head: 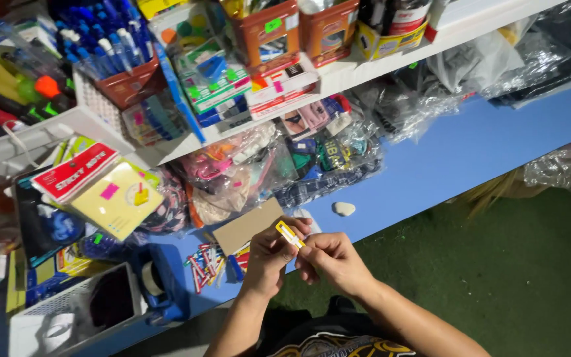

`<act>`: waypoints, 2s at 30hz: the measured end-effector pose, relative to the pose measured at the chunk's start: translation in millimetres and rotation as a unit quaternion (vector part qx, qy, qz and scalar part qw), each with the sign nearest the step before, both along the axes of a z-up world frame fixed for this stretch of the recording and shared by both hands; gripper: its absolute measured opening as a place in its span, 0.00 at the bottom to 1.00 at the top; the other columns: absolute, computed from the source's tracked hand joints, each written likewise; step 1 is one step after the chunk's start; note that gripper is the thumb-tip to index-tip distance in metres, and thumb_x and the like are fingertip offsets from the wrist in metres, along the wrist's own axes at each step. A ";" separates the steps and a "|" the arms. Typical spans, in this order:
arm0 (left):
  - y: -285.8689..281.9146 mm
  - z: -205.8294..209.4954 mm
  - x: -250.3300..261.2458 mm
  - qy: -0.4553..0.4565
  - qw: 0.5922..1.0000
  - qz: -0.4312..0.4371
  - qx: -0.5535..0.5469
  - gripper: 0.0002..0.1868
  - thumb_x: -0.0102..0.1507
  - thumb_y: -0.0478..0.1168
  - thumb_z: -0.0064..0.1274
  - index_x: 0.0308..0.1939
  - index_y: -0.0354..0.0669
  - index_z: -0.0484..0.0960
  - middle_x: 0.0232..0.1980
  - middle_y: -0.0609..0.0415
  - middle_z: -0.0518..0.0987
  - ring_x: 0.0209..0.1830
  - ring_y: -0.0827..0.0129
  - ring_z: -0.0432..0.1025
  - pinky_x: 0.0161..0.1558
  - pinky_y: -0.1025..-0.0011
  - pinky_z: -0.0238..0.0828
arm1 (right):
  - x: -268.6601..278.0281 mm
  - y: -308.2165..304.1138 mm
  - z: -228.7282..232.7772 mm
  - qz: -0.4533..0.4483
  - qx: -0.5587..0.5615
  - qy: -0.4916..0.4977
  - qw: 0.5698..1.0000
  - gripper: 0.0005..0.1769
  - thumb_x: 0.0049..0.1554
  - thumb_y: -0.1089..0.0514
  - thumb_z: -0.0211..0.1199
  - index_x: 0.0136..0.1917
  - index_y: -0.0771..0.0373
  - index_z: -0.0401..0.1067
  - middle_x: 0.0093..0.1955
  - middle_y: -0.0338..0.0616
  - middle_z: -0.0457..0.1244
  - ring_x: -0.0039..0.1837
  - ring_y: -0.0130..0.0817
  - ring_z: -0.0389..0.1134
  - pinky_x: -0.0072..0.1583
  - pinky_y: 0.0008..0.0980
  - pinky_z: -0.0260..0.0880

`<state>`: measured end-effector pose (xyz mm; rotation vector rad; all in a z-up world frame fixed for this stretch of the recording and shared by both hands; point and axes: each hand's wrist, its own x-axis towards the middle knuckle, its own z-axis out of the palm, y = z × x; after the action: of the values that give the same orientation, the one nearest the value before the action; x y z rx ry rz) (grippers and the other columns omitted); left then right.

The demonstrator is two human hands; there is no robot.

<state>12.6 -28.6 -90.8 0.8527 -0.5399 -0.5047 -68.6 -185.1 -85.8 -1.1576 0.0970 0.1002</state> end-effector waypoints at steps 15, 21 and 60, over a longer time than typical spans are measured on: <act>88.6 17.2 45.0 -0.063 0.996 -0.008 0.058 0.12 0.64 0.37 0.64 0.46 0.32 0.83 0.48 0.46 0.81 0.51 0.63 0.76 0.56 0.67 0.72 | 15.3 82.8 22.3 -0.033 -0.019 -0.060 0.997 0.17 0.65 0.52 0.60 0.43 0.69 0.73 0.36 0.41 0.68 0.38 0.25 0.66 0.43 0.27 0.68; 97.2 39.1 46.1 -0.151 0.986 -0.017 0.074 0.11 0.61 0.37 0.67 0.44 0.35 0.84 0.47 0.49 0.81 0.50 0.66 0.76 0.51 0.70 0.74 | 15.8 91.3 28.4 -0.054 -0.073 -0.066 0.994 0.17 0.66 0.52 0.57 0.43 0.68 0.73 0.35 0.39 0.67 0.37 0.23 0.65 0.41 0.26 0.67; -3.4 25.7 32.5 -0.218 0.973 -0.069 0.028 0.11 0.53 0.29 0.71 0.35 0.39 0.84 0.44 0.55 0.78 0.52 0.64 0.76 0.54 0.67 0.76 | -9.6 -26.1 55.6 0.081 -0.064 0.062 0.993 0.16 0.65 0.54 0.57 0.46 0.70 0.76 0.31 0.47 0.69 0.31 0.30 0.71 0.34 0.28 0.73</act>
<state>45.1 -32.0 -65.1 0.9901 -0.9978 -0.4608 -78.2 -211.1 -30.1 -1.2869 0.1196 0.3141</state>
